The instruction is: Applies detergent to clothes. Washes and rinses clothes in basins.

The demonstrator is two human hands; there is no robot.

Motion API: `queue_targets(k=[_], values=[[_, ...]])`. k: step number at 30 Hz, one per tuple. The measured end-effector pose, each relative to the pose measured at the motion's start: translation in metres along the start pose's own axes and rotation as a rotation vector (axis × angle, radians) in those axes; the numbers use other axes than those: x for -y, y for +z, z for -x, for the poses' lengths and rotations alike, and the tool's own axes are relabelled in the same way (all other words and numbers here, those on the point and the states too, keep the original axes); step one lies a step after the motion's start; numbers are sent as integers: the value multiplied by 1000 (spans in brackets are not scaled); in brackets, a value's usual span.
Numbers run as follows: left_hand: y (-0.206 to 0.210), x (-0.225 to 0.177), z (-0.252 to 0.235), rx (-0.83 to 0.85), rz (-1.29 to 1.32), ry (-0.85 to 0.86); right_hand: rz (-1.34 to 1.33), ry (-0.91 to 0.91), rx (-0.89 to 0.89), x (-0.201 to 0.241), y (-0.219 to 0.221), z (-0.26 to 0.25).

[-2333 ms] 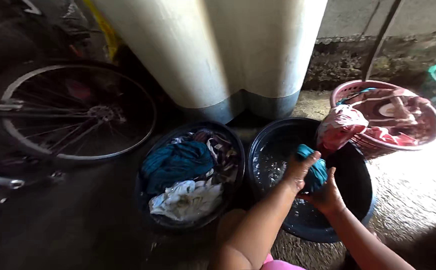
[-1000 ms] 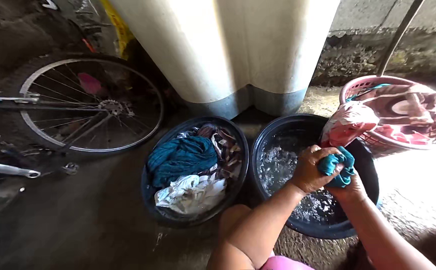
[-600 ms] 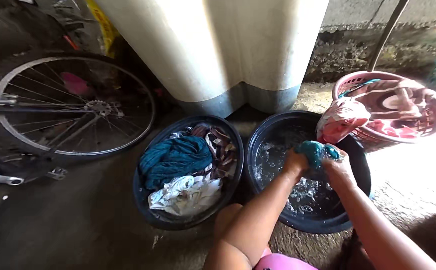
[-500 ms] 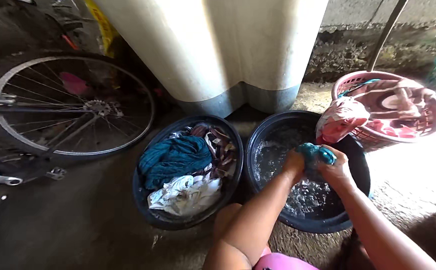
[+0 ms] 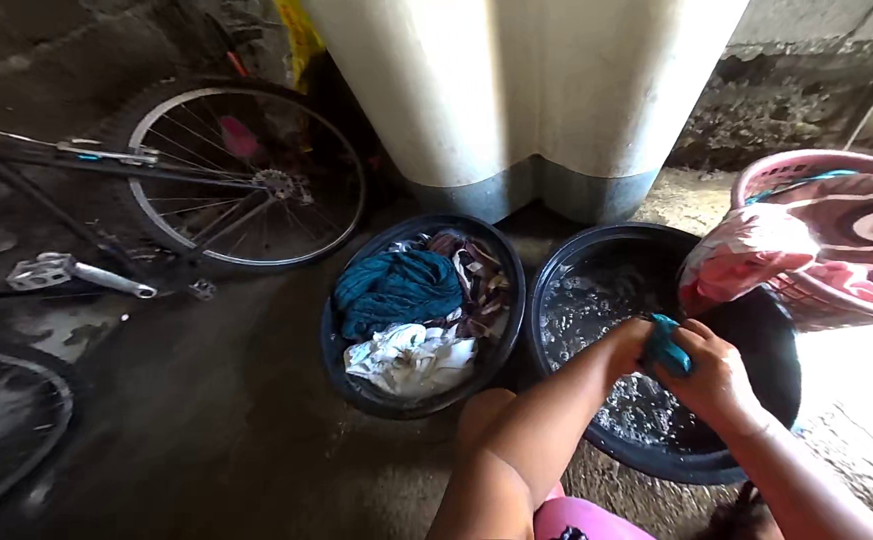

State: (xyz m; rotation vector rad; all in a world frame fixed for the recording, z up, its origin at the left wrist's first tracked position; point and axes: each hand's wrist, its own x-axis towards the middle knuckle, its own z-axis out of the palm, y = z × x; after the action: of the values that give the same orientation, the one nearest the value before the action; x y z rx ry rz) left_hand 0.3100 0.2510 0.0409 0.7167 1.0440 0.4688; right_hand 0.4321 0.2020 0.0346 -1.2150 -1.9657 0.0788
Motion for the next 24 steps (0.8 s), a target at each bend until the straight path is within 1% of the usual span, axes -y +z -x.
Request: queue_targets(k=[2, 3, 4, 5, 7, 8, 9, 10, 12, 14, 16, 18, 20, 22, 24], values=[[1, 2, 0, -36, -105, 32, -28, 40, 23, -1, 0, 5], [0, 0, 3, -59, -198, 72, -79, 114, 27, -1, 1, 8], [-1, -5, 7, -87, -304, 127, -176, 247, 19, 0, 2, 11], [-2, -10, 10, -126, -401, 203, -313, 443, -12, 1, 5, 15], [-10, -19, 13, -206, -540, 351, -719, 963, -129, 5, 14, 15], [-15, -24, 15, -239, -591, 405, -882, 1181, -166, 4, 17, 12], [-20, -28, 18, -282, -662, 466, -995, 1308, -144, -2, 19, 13], [-26, -32, 25, -338, -767, 518, -1051, 1348, -77, -8, 18, 18], [-43, -41, 45, -463, -1003, 556, -1002, 1288, 93, -21, 14, 28], [-70, -48, 69, -544, -1142, 507, -820, 1206, 211, -38, 4, 35], [-104, -49, 90, -596, -1205, 449, -644, 1161, 254, -57, -10, 43], [-134, -52, 111, -606, -1231, 345, -574, 1170, 212, -74, -31, 45], [-161, -48, 122, -616, -1282, 198, -535, 1193, 128, -94, -53, 49], [-195, -29, 116, -589, -1298, 97, -475, 1183, 39, -120, -72, 53], [-231, 9, 97, -524, -1263, 60, -342, 1155, -13, -147, -86, 56]])
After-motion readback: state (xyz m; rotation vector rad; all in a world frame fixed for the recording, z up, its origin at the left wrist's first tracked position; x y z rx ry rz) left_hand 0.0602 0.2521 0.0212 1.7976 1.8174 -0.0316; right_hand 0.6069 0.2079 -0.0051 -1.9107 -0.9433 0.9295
